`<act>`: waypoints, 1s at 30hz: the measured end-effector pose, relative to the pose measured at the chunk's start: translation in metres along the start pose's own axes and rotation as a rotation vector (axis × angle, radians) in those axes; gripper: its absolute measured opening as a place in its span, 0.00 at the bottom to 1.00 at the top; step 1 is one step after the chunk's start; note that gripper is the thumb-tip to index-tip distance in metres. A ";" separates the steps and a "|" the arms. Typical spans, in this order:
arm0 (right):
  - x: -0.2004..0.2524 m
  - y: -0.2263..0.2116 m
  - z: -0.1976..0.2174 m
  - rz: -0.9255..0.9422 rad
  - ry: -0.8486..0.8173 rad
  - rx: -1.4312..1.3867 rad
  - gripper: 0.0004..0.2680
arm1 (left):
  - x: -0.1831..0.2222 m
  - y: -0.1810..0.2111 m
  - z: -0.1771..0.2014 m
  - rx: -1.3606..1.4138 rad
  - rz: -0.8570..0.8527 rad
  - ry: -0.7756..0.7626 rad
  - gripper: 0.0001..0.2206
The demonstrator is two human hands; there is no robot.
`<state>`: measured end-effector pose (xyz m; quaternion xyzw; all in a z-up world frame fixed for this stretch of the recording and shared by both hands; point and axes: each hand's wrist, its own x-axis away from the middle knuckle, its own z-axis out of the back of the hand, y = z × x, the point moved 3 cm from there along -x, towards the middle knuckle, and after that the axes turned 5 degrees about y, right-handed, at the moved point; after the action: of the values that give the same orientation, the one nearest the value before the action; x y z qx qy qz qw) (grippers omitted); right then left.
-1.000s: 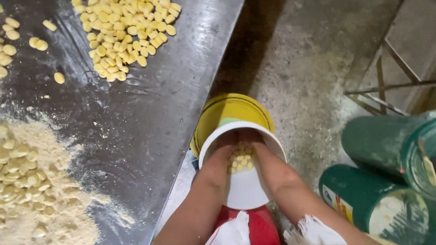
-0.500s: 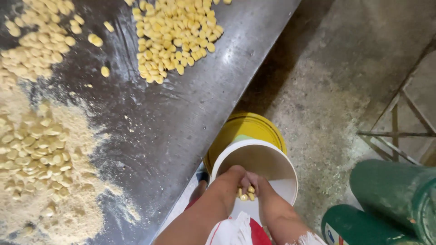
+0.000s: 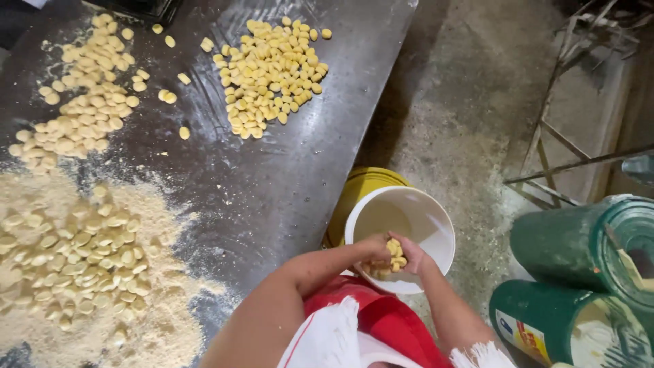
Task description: The person picks up small yellow dough pieces from a metal table and places them into a white bucket by hand, occasionally moving flour around on the table.
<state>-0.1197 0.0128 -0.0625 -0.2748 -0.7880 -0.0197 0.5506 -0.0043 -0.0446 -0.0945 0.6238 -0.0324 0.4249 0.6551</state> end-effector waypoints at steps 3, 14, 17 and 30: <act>0.018 0.004 -0.016 0.113 -0.059 -0.157 0.18 | 0.023 0.014 0.015 0.166 0.103 0.052 0.33; 0.041 0.005 0.021 0.142 -0.130 -0.253 0.17 | 0.065 0.071 0.014 0.195 -0.041 0.147 0.35; 0.055 -0.012 0.025 0.231 -0.166 -0.218 0.16 | 0.065 0.087 0.008 0.006 -0.308 0.298 0.34; 0.033 -0.045 0.039 0.073 -0.033 -0.169 0.15 | 0.046 0.093 0.003 0.168 -0.123 0.401 0.34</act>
<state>-0.1816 0.0010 -0.0365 -0.3490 -0.7821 -0.0615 0.5126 -0.0288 -0.0358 0.0060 0.5799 0.1721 0.5011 0.6189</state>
